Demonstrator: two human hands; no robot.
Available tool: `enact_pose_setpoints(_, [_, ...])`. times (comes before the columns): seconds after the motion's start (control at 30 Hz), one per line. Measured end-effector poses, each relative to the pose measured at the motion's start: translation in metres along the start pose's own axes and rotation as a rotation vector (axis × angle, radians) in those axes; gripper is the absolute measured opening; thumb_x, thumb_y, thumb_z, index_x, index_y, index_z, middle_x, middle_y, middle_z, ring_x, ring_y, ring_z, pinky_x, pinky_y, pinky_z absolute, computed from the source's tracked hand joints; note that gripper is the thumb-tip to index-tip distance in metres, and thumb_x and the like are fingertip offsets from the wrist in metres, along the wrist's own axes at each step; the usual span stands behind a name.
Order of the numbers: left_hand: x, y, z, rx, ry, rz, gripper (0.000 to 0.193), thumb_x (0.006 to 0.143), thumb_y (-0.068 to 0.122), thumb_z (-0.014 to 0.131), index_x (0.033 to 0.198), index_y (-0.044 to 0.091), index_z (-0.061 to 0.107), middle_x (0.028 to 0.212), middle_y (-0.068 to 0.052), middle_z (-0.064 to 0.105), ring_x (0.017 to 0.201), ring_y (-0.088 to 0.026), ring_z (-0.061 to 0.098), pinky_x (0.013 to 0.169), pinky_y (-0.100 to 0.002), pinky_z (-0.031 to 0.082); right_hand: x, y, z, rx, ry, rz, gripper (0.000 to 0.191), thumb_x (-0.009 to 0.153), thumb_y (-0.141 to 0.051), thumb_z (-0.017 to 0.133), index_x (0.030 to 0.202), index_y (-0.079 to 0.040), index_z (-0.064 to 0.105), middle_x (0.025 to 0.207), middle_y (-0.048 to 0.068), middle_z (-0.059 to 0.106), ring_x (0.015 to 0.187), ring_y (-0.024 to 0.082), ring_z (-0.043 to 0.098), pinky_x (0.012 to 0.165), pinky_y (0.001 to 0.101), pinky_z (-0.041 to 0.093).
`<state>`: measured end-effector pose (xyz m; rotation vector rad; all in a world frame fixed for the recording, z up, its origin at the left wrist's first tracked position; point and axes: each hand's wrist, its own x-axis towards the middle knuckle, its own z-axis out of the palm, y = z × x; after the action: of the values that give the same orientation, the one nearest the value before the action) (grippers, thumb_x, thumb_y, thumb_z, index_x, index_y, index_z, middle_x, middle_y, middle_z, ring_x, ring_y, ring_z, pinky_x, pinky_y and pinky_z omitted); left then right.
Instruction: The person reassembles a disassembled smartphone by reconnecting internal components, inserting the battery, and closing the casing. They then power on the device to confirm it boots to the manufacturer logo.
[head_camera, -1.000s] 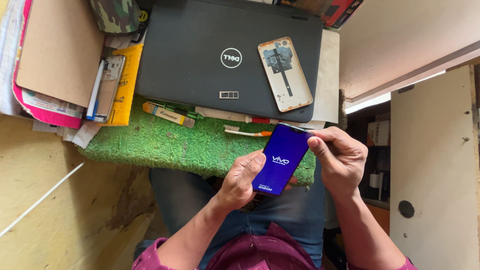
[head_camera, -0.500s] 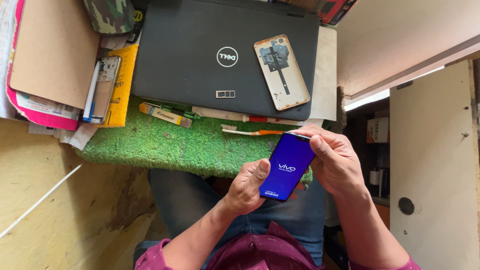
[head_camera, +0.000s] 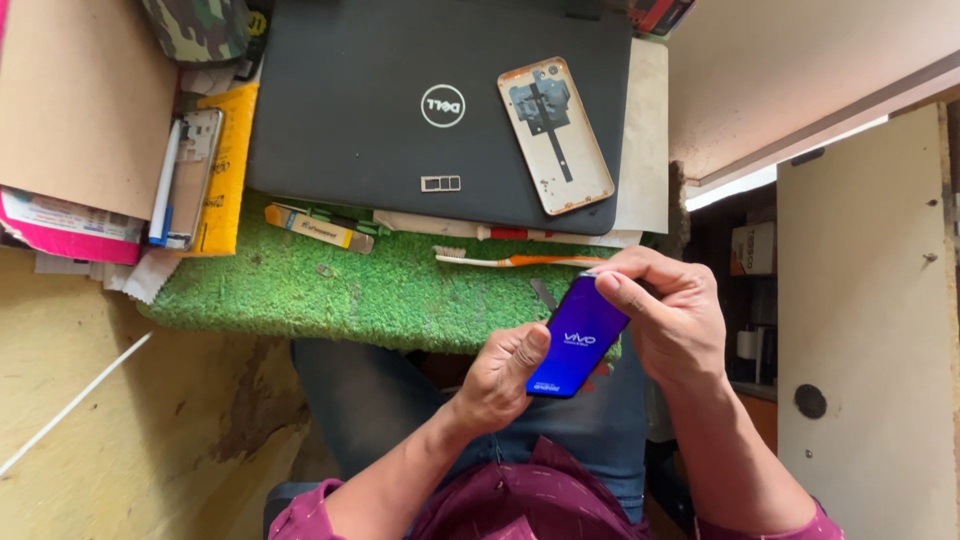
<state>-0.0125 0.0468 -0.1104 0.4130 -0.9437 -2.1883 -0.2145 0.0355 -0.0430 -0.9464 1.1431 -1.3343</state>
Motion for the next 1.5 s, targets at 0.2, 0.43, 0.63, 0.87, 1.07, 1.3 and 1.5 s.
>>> enact_pose_setpoints(0.2, [0.001, 0.004, 0.004, -0.065, 0.018, -0.033, 0.064, 0.109, 0.052, 0.045, 0.130, -0.006, 0.062, 0.113, -0.016, 0.074, 0.100, -0.019, 0.073, 0.095, -0.033, 0.058, 0.001, 0.001, 0.003, 0.017, 0.017, 0.019, 0.013, 0.098, -0.004, 0.075, 0.104, 0.008, 0.074, 0.094, 0.010, 0.073, 0.083, 0.012, 0.065, 0.078, 0.0251, 0.052])
enact_pose_setpoints(0.43, [0.004, 0.024, 0.006, -0.326, 0.073, 0.015, 0.063, 0.109, 0.047, 0.047, 0.140, -0.008, 0.054, 0.129, -0.019, 0.066, 0.112, -0.029, 0.071, 0.097, -0.044, 0.059, 0.009, 0.007, -0.005, 0.131, -0.006, 0.044, 0.023, 0.102, -0.014, 0.071, 0.110, 0.007, 0.074, 0.096, 0.010, 0.073, 0.088, 0.013, 0.063, 0.082, 0.0274, 0.050])
enact_pose_setpoints(0.63, [0.006, 0.044, 0.004, -0.396, 0.127, 0.132, 0.066, 0.110, 0.049, 0.045, 0.147, -0.006, 0.048, 0.139, -0.021, 0.062, 0.119, -0.030, 0.067, 0.104, -0.047, 0.055, 0.004, 0.011, 0.008, -0.083, -0.075, -0.006, 0.018, 0.099, -0.007, 0.070, 0.113, 0.005, 0.071, 0.100, 0.006, 0.072, 0.094, 0.010, 0.066, 0.087, 0.0250, 0.054])
enact_pose_setpoints(0.87, [0.006, 0.056, -0.003, -0.300, 0.292, 0.329, 0.066, 0.110, 0.047, 0.042, 0.149, -0.006, 0.046, 0.142, -0.022, 0.060, 0.131, -0.029, 0.060, 0.114, -0.046, 0.048, -0.009, 0.015, 0.038, -0.247, -0.194, 0.096, 0.022, 0.091, -0.005, 0.077, 0.110, 0.002, 0.069, 0.096, 0.004, 0.073, 0.084, 0.006, 0.067, 0.075, 0.0207, 0.055])
enact_pose_setpoints(1.07, [0.008, 0.053, -0.002, -0.310, 0.293, 0.356, 0.068, 0.110, 0.049, 0.043, 0.149, -0.007, 0.046, 0.141, -0.022, 0.060, 0.131, -0.029, 0.060, 0.115, -0.047, 0.047, -0.009, 0.025, 0.043, -0.352, -0.229, 0.266, 0.011, 0.090, -0.007, 0.077, 0.096, 0.002, 0.075, 0.076, 0.005, 0.073, 0.065, 0.006, 0.065, 0.056, 0.0216, 0.052])
enact_pose_setpoints(1.3, [0.004, 0.047, -0.008, -0.274, 0.256, 0.377, 0.064, 0.113, 0.045, 0.044, 0.148, -0.008, 0.049, 0.142, -0.023, 0.061, 0.127, -0.029, 0.061, 0.111, -0.044, 0.049, -0.012, 0.032, 0.039, -0.267, -0.205, 0.230, 0.008, 0.090, -0.005, 0.074, 0.095, 0.001, 0.073, 0.078, 0.003, 0.074, 0.067, 0.006, 0.068, 0.057, 0.0212, 0.057])
enact_pose_setpoints(1.5, [0.001, 0.075, -0.032, 0.176, 0.308, 0.550, 0.056, 0.113, 0.038, 0.050, 0.147, -0.006, 0.047, 0.151, -0.018, 0.056, 0.139, -0.025, 0.058, 0.123, -0.042, 0.046, -0.007, 0.010, 0.033, -0.345, -0.115, -0.141, 0.006, 0.094, 0.000, 0.074, 0.099, -0.001, 0.072, 0.085, 0.003, 0.072, 0.072, 0.006, 0.067, 0.062, 0.0203, 0.056])
